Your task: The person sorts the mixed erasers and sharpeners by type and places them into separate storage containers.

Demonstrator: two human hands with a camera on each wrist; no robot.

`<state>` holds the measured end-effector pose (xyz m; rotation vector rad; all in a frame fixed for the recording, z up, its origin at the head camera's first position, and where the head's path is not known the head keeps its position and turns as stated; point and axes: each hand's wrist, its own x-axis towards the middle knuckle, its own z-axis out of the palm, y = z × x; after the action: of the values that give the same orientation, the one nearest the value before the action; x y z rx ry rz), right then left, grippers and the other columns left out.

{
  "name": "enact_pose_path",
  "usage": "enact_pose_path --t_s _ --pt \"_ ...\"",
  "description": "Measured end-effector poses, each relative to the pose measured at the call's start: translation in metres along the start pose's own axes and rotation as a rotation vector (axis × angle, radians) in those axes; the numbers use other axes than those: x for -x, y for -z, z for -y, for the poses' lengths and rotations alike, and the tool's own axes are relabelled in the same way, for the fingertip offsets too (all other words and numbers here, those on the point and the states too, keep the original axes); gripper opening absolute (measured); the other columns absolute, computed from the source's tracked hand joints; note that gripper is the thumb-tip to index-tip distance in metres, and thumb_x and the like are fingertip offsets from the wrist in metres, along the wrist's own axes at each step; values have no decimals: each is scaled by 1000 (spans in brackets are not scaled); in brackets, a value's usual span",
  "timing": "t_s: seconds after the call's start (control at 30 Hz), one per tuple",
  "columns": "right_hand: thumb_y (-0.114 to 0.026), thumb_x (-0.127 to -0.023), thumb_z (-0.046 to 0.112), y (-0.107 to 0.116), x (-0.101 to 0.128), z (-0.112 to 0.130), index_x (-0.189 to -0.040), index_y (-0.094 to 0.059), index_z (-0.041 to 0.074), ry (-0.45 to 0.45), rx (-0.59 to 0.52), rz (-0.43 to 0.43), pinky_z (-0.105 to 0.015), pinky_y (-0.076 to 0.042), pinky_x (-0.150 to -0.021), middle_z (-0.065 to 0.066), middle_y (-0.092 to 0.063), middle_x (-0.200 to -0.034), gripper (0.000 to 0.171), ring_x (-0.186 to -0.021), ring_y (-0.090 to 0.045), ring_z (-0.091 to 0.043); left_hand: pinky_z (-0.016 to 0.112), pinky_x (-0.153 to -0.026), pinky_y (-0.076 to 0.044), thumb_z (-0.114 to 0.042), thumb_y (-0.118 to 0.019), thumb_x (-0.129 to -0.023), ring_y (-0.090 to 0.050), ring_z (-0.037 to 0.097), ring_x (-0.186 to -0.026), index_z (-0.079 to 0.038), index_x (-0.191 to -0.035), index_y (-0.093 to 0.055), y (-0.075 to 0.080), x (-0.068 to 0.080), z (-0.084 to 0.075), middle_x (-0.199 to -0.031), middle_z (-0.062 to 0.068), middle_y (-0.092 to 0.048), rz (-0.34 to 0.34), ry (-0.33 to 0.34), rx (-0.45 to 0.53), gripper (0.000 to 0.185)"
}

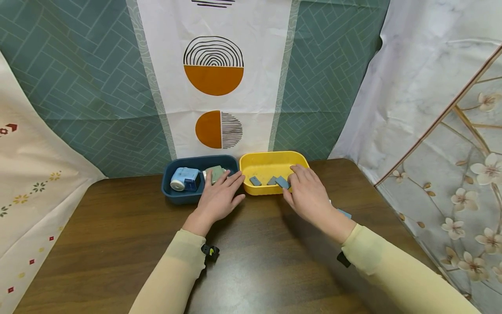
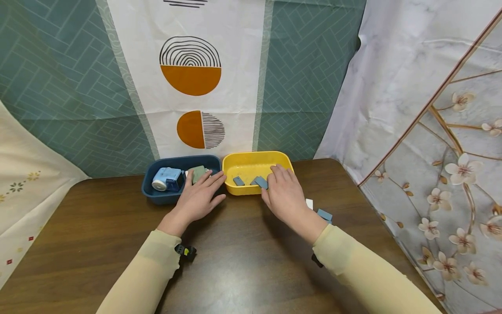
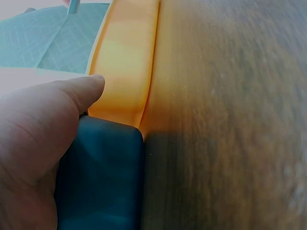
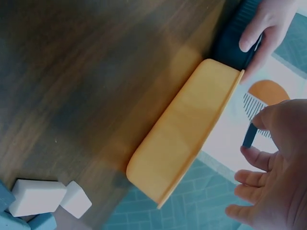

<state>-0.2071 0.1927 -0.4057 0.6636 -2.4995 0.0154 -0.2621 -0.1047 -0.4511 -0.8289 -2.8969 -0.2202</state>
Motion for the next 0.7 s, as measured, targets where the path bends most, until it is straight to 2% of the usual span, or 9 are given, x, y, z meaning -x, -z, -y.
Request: enact_pose_path --t_s 0.17,0.7 --pt "-78 -100 18 -2 -6 -6 -97 -61 -3 -15 -6 -16 -59 -49 -116 -32 -68 -131 28 -132 -63 -46 73 -130 4 -50 -60 -114 -27 33 -166 -22 -173 -40 0 0 0 -180 -3 -32 -2 2 -8 68" --pt "-75 -103 22 -13 -20 -23 -95 -60 -4 -111 14 57 -60 -47 -118 -32 -64 -137 31 -129 -62 -49 73 -130 6 -49 -59 -114 -25 32 -167 -23 -174 -40 -1 -1 0 -180 -3 -31 5 10 -8 68"
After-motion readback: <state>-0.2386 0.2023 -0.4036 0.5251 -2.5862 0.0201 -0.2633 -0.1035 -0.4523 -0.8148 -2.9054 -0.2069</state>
